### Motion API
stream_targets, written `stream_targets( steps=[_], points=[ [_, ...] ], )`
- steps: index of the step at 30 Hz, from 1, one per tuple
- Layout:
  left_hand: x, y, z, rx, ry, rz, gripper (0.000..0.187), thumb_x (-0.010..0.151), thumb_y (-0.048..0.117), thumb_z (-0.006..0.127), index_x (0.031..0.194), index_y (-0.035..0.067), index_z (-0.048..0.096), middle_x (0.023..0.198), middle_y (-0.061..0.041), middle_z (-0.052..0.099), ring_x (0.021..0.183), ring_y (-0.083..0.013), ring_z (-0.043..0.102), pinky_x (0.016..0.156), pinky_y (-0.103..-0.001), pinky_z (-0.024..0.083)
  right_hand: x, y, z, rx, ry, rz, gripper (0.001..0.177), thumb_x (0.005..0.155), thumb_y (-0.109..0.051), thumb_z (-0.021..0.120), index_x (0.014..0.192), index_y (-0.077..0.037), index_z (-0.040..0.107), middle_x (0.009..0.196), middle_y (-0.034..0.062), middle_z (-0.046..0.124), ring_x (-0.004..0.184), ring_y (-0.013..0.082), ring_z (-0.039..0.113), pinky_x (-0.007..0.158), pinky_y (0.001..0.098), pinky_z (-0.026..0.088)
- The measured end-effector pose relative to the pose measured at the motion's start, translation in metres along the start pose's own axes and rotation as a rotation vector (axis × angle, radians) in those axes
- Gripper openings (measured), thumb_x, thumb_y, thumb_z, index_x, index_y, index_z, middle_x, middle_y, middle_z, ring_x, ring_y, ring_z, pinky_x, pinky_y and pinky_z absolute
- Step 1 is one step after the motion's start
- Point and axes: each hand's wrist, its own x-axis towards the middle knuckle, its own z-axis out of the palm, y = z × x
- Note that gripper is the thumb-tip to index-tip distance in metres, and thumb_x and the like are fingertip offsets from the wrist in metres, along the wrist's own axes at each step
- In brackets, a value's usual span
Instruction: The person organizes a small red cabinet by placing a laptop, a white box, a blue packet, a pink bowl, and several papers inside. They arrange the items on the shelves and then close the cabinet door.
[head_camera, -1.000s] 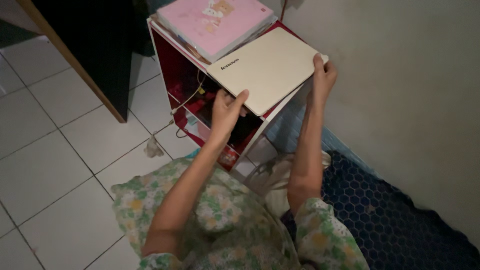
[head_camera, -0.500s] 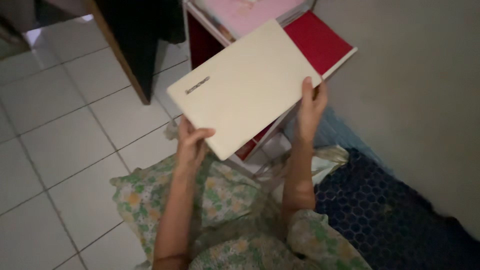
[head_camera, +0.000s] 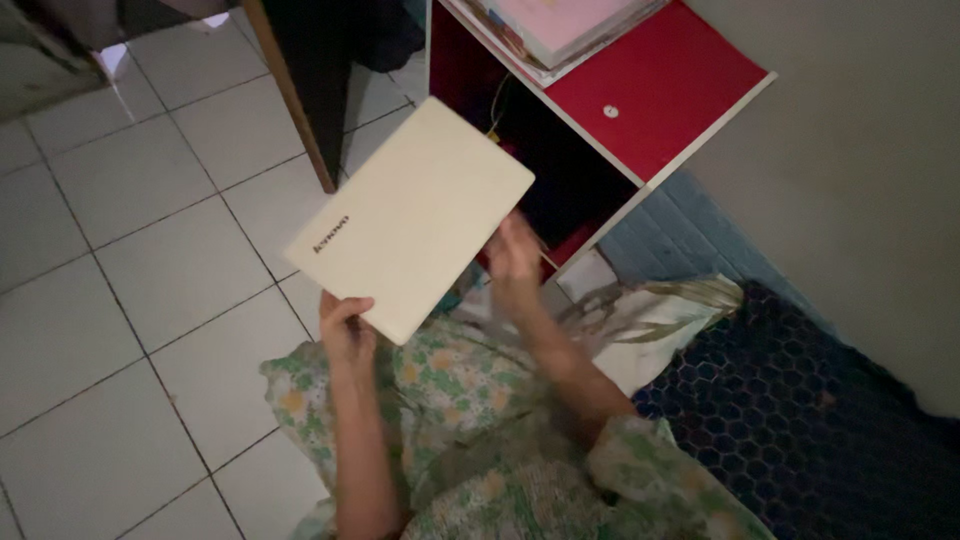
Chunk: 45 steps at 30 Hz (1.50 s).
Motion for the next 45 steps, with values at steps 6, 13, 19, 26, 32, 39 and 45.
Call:
stream_targets(
  steps=[6,13,19,26,32,39,45],
  points=[
    [0.044,-0.077,-0.034,-0.034,0.078,-0.137,0.069,0.068,-0.014,0.058,0.135,-0.008,0.047,0.114,-0.017,0.065,0.091,-0.0246,0.071,0.068,-0.028,0.060,-0.062,0.074,-0.059,-0.302,-0.149,0.141,0.062,0.096,-0.031,0.067,0.147,-0.002,0.046,0.125,0.0064,0.065,0.113,0.0188,0.064,0.099,0.0364,0.051],
    [0.091,-0.167,-0.019,0.084,0.020,-0.324,0.062,0.070,-0.009,0.066,0.131,-0.006,0.053,0.100,-0.013,0.066,0.067,-0.0150,0.059,0.041,-0.020,0.036,-0.046,0.063,-0.084,-0.348,0.135,0.238,0.074,0.086,-0.016,0.074,0.150,-0.007,0.038,0.127,0.0075,0.062,0.109,0.0214,0.062,0.086,0.0398,0.053],
    [0.112,-0.213,0.019,0.167,0.005,-0.604,0.061,0.068,-0.001,0.063,0.128,-0.008,0.053,0.101,-0.018,0.065,0.074,-0.0286,0.068,0.047,-0.031,0.047,-0.020,0.033,-0.097,-0.115,0.188,0.131,0.066,0.087,-0.004,0.067,0.147,-0.006,0.039,0.134,0.0093,0.059,0.122,0.0238,0.061,0.097,0.0380,0.054],
    [0.120,-0.240,0.037,0.074,-0.068,-0.592,0.075,0.071,-0.005,0.065,0.143,0.000,0.046,0.124,-0.019,0.062,0.114,-0.0391,0.063,0.091,-0.047,0.057,0.000,0.021,-0.118,-0.168,0.291,0.067,0.057,0.087,0.002,0.058,0.142,0.003,0.045,0.131,0.0119,0.060,0.122,0.0270,0.060,0.101,0.0407,0.051],
    [0.135,-0.250,0.045,0.116,-0.028,-0.590,0.089,0.065,-0.009,0.062,0.144,0.019,0.034,0.129,-0.013,0.059,0.120,-0.0369,0.059,0.090,-0.049,0.057,0.015,0.031,-0.134,-0.192,0.344,0.059,0.057,0.087,-0.001,0.060,0.141,0.003,0.045,0.134,0.0097,0.057,0.124,0.0248,0.057,0.106,0.0383,0.047],
    [0.154,-0.288,0.026,0.137,-0.111,-0.657,0.074,0.072,-0.006,0.067,0.143,0.004,0.047,0.128,-0.017,0.061,0.122,-0.0392,0.059,0.094,-0.047,0.056,0.025,0.036,-0.147,-0.115,0.421,0.047,0.053,0.084,-0.001,0.059,0.136,0.001,0.049,0.133,0.0103,0.056,0.124,0.0269,0.056,0.108,0.0424,0.047],
    [0.158,-0.307,0.022,0.135,-0.128,-0.650,0.070,0.074,-0.006,0.068,0.140,-0.002,0.049,0.126,-0.020,0.063,0.118,-0.0414,0.063,0.094,-0.049,0.057,0.033,0.044,-0.178,-0.096,0.472,0.019,0.049,0.083,0.001,0.060,0.132,0.001,0.052,0.128,0.0098,0.058,0.122,0.0290,0.058,0.106,0.0458,0.049]
  ],
)
